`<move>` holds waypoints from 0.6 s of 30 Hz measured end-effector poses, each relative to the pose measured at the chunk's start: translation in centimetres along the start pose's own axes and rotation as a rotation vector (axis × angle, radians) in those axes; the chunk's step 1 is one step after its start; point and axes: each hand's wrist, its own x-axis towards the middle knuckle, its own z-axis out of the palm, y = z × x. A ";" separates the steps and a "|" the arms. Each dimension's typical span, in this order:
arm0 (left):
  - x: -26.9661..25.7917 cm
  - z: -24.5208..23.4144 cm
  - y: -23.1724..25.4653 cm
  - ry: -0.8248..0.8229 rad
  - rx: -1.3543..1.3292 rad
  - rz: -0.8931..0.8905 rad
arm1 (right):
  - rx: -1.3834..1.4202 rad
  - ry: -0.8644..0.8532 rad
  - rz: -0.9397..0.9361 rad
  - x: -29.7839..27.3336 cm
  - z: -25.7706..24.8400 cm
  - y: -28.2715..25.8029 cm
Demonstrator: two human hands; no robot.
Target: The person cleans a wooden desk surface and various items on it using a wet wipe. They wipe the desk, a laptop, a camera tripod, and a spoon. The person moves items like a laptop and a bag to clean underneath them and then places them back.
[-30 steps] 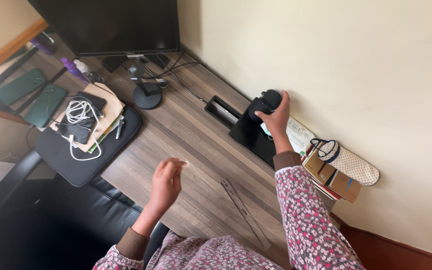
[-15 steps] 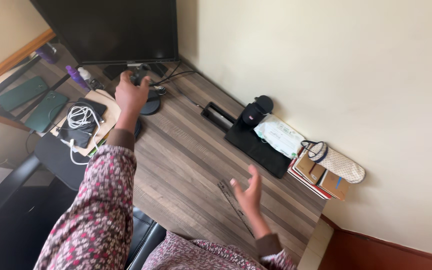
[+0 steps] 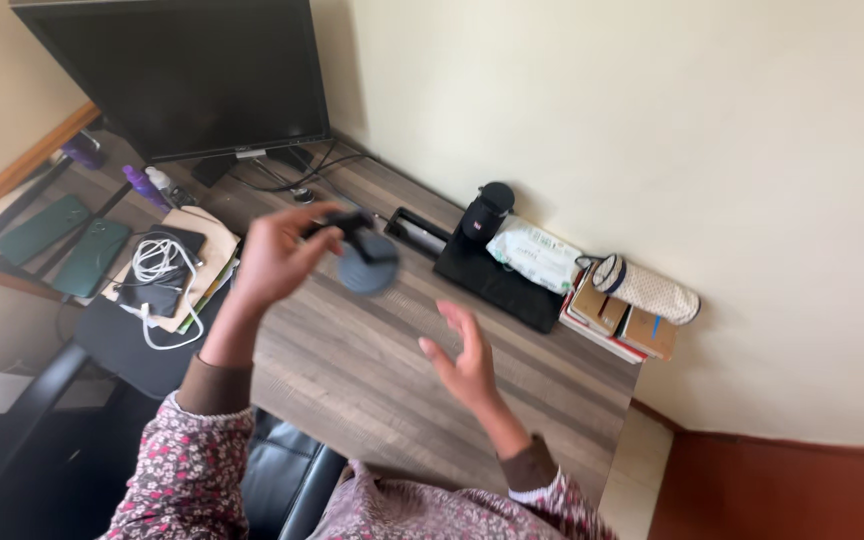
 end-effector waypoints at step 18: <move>-10.9 7.4 5.2 0.293 0.152 0.068 | 0.701 -0.331 0.076 -1.9 1.4 -1.6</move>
